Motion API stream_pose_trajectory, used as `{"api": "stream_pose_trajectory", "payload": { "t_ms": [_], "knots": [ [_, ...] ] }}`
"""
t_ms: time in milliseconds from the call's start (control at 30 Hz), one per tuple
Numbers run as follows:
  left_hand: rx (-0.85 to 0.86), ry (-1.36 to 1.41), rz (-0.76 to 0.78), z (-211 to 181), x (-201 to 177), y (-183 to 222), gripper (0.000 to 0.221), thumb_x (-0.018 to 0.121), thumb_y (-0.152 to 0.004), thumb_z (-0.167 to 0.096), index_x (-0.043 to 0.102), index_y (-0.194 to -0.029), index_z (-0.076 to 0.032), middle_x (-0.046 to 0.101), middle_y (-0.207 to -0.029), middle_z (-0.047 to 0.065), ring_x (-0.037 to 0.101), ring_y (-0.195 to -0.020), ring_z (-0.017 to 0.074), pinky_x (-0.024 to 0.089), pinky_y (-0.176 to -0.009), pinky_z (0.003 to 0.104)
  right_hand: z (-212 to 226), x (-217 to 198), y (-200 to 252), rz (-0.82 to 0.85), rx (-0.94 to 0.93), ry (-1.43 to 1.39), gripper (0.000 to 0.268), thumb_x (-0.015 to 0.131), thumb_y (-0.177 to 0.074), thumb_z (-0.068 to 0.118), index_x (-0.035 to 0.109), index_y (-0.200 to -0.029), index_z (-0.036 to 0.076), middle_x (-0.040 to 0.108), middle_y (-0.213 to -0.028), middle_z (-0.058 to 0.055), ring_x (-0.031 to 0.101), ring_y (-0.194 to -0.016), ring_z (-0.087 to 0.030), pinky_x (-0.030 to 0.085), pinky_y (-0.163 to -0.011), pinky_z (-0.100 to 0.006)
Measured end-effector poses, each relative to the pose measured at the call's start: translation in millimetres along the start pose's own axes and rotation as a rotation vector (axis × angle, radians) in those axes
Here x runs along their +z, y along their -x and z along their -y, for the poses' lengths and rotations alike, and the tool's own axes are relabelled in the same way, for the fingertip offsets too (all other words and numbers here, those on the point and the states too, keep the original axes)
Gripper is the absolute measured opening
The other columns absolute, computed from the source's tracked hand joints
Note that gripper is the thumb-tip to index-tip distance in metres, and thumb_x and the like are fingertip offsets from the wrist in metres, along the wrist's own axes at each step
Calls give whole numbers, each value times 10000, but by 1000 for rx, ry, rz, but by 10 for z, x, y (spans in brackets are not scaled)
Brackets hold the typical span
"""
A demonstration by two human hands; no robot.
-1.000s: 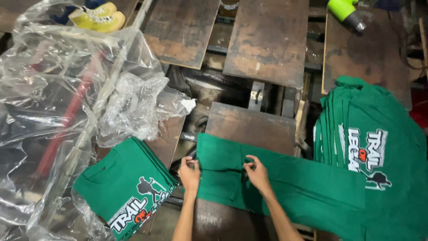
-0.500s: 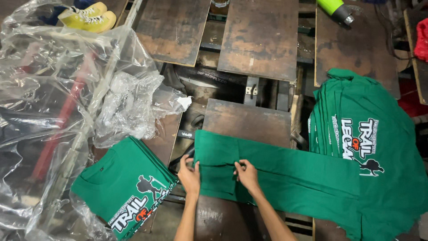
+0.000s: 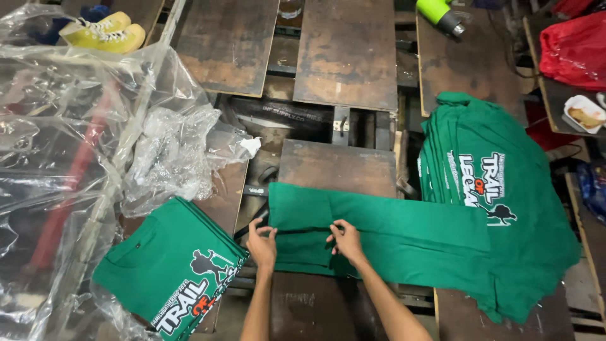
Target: The person folds green t-shirts by hand on a workbench, placing them onto a stack one at a time.
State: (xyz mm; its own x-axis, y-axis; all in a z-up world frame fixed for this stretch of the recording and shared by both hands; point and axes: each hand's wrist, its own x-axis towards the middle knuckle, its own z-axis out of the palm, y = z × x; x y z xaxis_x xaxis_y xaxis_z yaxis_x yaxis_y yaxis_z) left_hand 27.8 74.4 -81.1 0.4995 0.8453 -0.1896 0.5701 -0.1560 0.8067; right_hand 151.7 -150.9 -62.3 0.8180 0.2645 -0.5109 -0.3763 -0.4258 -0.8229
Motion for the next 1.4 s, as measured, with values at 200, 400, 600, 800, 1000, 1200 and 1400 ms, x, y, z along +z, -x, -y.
{"api": "stream_pose_trajectory", "payload": {
  "t_ms": [200,400,600,800,1000,1200,1400],
  "knots": [
    [241,-136,-43,-240,-129,212,367,739,-923,-198,601,-1262,-181,775,-1013,28,736,-929,280,561,-862,416,-4,56,253,-159,-70,41,322,561,-989,140,551,-1300,59,739,-712,-173,657,-380,-254,504,-337,-296],
    [1153,-422,269,-408,92,542,540,534,-1031,-282,454,-1522,-73,450,-1599,86,328,-1524,284,294,-1226,413,-148,491,1307,-144,-375,210,349,582,-912,74,655,-1205,247,602,-630,23,526,-547,-106,437,-561,-314],
    [1066,-495,221,-257,291,812,634,447,-1054,-423,352,-1587,-94,348,-1665,43,309,-1541,214,273,-1239,375,-647,317,2176,6,-190,384,437,622,-905,118,603,-1295,315,672,-701,33,655,-645,-184,526,-713,-323],
    [1029,-458,262,-371,434,912,650,445,-1047,-441,355,-1593,-100,350,-1670,28,329,-1534,201,281,-1234,354,-797,-235,2471,-51,-98,317,296,572,-1010,182,582,-1290,279,704,-660,74,611,-556,-129,513,-644,-322],
    [1022,-379,242,-792,534,1252,557,533,-1020,-261,448,-1524,-37,490,-1568,134,432,-1472,310,349,-1211,415,-441,-939,2376,-224,-81,186,309,578,-949,188,647,-1243,248,731,-647,59,636,-582,-96,496,-632,-298],
    [948,-406,524,-1022,1233,2163,492,600,-964,-254,516,-1431,-126,669,-772,178,649,-684,395,509,-611,535,-830,-2187,1855,-607,-281,107,221,608,-951,190,674,-1163,197,771,-648,23,663,-511,-97,533,-563,-285],
    [1137,-457,953,-1651,2037,3203,511,574,-830,83,590,-1308,-97,703,-985,153,710,-850,353,570,-717,459,-926,-3543,1335,-657,-226,138,219,596,-989,229,656,-1194,182,769,-711,-14,668,-562,-149,519,-607,-316]
  ]
}}
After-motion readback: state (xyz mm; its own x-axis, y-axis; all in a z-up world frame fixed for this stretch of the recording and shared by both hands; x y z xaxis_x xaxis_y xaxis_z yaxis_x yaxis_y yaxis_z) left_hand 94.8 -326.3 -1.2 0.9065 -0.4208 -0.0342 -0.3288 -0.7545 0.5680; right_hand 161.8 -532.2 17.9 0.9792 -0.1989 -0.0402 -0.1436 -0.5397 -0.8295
